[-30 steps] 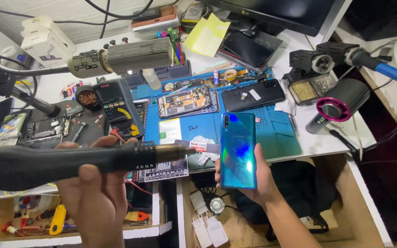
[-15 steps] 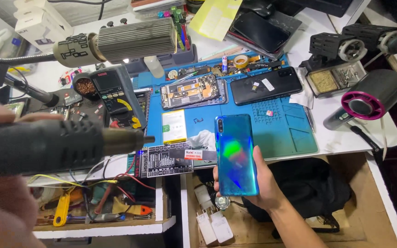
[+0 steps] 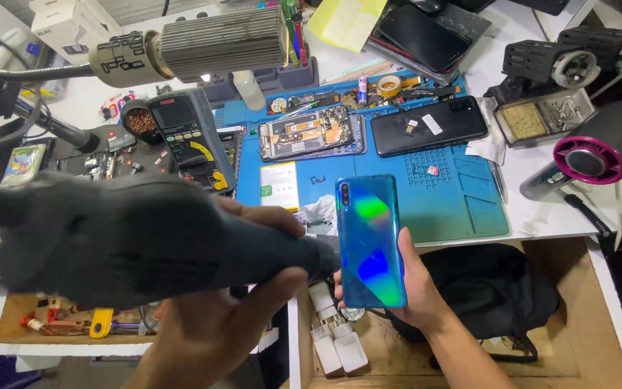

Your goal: Disassembling a smartphone by heating the back cover and prying it open with a tool

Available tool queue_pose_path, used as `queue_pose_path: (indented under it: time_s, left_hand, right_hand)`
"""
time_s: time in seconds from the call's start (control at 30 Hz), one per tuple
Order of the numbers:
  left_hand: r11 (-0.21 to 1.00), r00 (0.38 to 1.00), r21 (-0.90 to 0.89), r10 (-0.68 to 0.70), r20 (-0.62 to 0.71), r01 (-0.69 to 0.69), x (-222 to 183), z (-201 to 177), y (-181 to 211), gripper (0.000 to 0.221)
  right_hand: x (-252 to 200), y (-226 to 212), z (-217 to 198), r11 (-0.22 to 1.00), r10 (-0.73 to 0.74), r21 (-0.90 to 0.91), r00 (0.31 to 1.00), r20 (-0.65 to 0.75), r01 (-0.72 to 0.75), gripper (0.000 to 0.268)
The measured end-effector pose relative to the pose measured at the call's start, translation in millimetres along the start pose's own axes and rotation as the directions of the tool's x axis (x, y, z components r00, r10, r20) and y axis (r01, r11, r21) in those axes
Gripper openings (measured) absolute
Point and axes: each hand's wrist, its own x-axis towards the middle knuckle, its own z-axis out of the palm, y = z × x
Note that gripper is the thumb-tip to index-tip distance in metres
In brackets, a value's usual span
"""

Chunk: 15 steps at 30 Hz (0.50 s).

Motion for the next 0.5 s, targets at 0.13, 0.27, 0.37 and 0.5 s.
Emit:
queue_pose_path:
  time_s: [0.13, 0.27, 0.37, 0.5]
  left_hand:
    - [0.965, 0.981, 0.186, 0.194, -0.028, -0.185, 24.5, 11.3, -3.1, 0.032]
    - [0.947, 0.973, 0.236, 0.230, -0.026, -0.217, 34.8, 12.8, -11.9, 0.029]
    - [0.980, 0.986, 0.111, 0.165, 0.020, -0.166, 34.8, 14.3, -18.0, 0.030]
    - [0.967, 0.974, 0.153, 0.217, -0.067, -0.205, 38.2, 10.9, -13.0, 0.032]
  right_hand:
    - [-2.8, -4.4, 6.8, 0.997, -0.059, -0.031, 0.984, 0.168, 0.065, 0.093]
    - [-2.3, -1.8, 3.6, 0.999, -0.032, 0.027, 0.983, 0.181, 0.027, 0.094]
    - [-2.0, -3.9, 4.4, 0.999, -0.040, 0.028, 0.980, 0.195, 0.036, 0.093]
    - [-0.9, -1.1, 0.3, 0.998, -0.016, 0.062, 0.987, 0.163, 0.006, 0.096]
